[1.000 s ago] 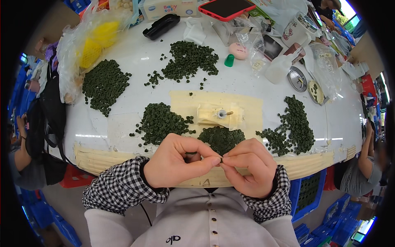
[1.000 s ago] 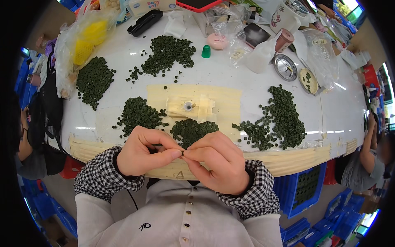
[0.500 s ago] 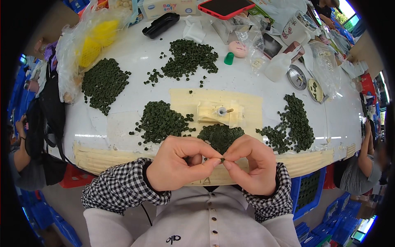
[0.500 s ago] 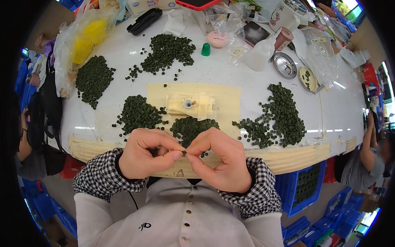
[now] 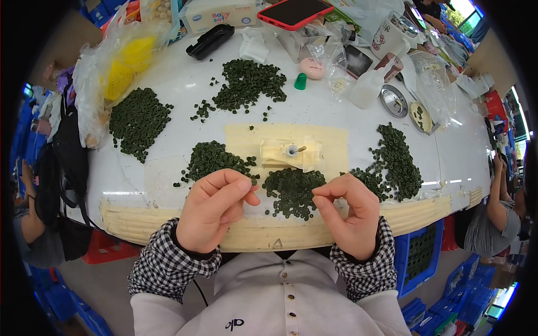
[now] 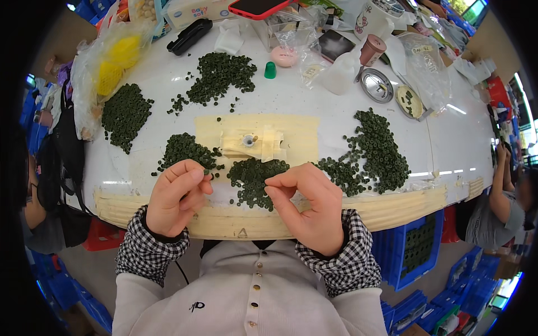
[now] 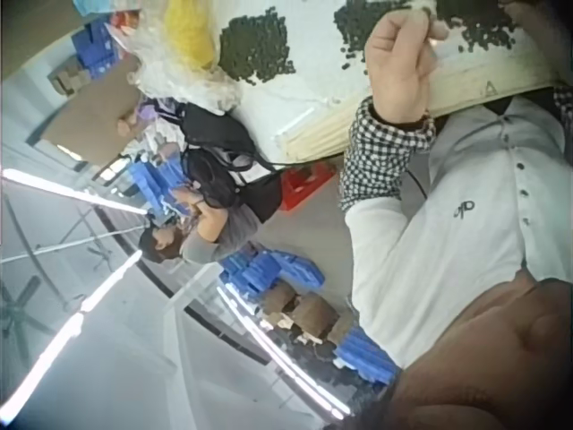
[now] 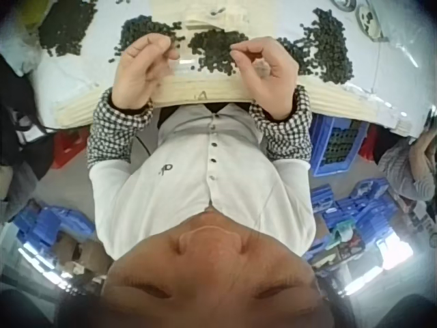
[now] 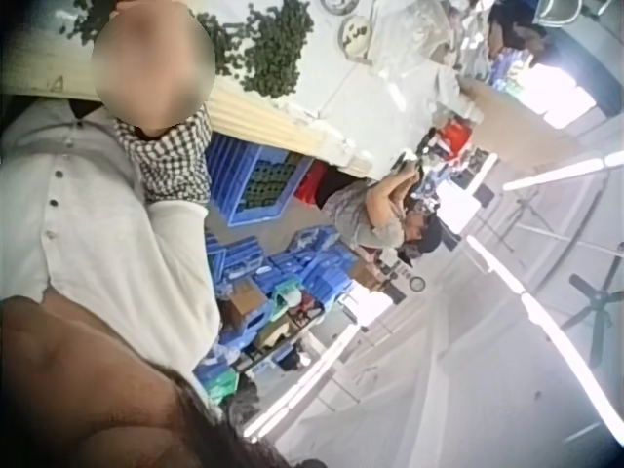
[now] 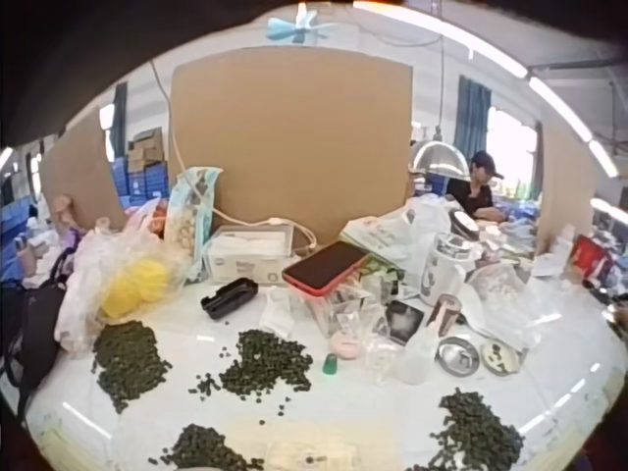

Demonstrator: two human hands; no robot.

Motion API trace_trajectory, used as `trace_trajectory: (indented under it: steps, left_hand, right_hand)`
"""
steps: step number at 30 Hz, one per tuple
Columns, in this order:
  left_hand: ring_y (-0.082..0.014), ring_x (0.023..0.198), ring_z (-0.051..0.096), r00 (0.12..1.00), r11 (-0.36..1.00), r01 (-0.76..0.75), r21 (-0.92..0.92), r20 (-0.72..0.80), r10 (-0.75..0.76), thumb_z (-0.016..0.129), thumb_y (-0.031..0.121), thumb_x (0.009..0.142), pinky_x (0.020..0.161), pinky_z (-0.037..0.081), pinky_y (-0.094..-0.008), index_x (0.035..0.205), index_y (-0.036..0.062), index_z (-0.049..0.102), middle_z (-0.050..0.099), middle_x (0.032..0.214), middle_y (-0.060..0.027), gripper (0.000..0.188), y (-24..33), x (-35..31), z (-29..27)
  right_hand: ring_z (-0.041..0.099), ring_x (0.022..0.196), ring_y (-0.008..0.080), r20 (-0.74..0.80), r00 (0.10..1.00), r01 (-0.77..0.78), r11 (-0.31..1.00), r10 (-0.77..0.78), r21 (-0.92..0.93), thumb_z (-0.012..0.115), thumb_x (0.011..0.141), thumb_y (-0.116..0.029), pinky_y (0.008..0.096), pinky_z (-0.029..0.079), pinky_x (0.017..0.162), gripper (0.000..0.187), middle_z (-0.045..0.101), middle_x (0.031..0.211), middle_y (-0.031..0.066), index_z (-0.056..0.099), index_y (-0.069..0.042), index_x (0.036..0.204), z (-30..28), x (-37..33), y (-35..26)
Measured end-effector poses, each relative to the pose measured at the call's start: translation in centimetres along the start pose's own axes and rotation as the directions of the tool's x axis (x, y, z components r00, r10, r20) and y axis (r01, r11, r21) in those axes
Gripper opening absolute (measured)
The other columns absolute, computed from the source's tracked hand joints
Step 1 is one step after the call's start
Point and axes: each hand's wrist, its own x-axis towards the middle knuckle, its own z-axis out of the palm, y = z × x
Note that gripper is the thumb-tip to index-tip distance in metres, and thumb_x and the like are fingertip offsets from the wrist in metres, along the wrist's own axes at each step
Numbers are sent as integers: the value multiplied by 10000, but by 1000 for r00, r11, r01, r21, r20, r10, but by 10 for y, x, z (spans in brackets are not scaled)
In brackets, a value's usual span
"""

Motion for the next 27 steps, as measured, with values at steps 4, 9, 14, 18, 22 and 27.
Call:
trace_trajectory:
  steps: [4,9,14,18,22,27]
  left_hand:
    - [-37,468,328,998,986,-32,-162,-65,22,469,163,937,450,283,-189,919,26,565,603,765,-49,168,0,-8,-9]
    - [-64,588,395,992,893,-94,-440,-122,44,407,80,934,522,338,-190,1045,7,537,573,918,-77,186,-3,-18,-9]
    - [-91,744,456,980,813,-126,-568,-199,12,390,-32,901,639,410,-176,1169,-26,488,518,1112,-144,286,-8,-25,7]
    - [-115,785,545,999,781,-7,-624,-33,-17,405,81,955,702,478,-204,1163,1,494,564,1124,-168,240,-21,-29,1]
    - [-90,547,456,995,816,89,-571,6,-105,346,250,997,492,376,-209,1020,66,527,616,786,-57,259,-27,-25,12]
    - [-84,455,321,964,821,214,-530,250,-90,270,330,1006,461,281,-223,985,86,508,461,589,13,341,-40,-18,12]
  right_hand:
    - [541,684,212,95,990,129,956,-107,-264,685,710,-5,289,450,605,123,563,738,66,626,-32,815,1,1,4]
    - [503,709,222,178,961,270,865,-213,-423,681,699,-48,312,437,619,108,531,732,47,609,-50,780,8,8,3]
    - [478,700,227,241,941,330,801,-238,-499,671,680,-40,315,425,627,140,506,751,55,579,-48,785,12,10,3]
    - [467,708,238,273,937,337,762,-217,-553,649,691,-18,326,420,642,157,498,767,66,541,-33,804,15,10,3]
    - [486,673,245,132,960,281,869,-248,-409,638,676,50,325,425,602,186,515,751,79,528,-16,810,17,8,3]
    - [541,613,234,13,983,184,962,-185,-202,657,668,92,310,437,549,207,576,715,88,589,-4,839,13,2,-1]
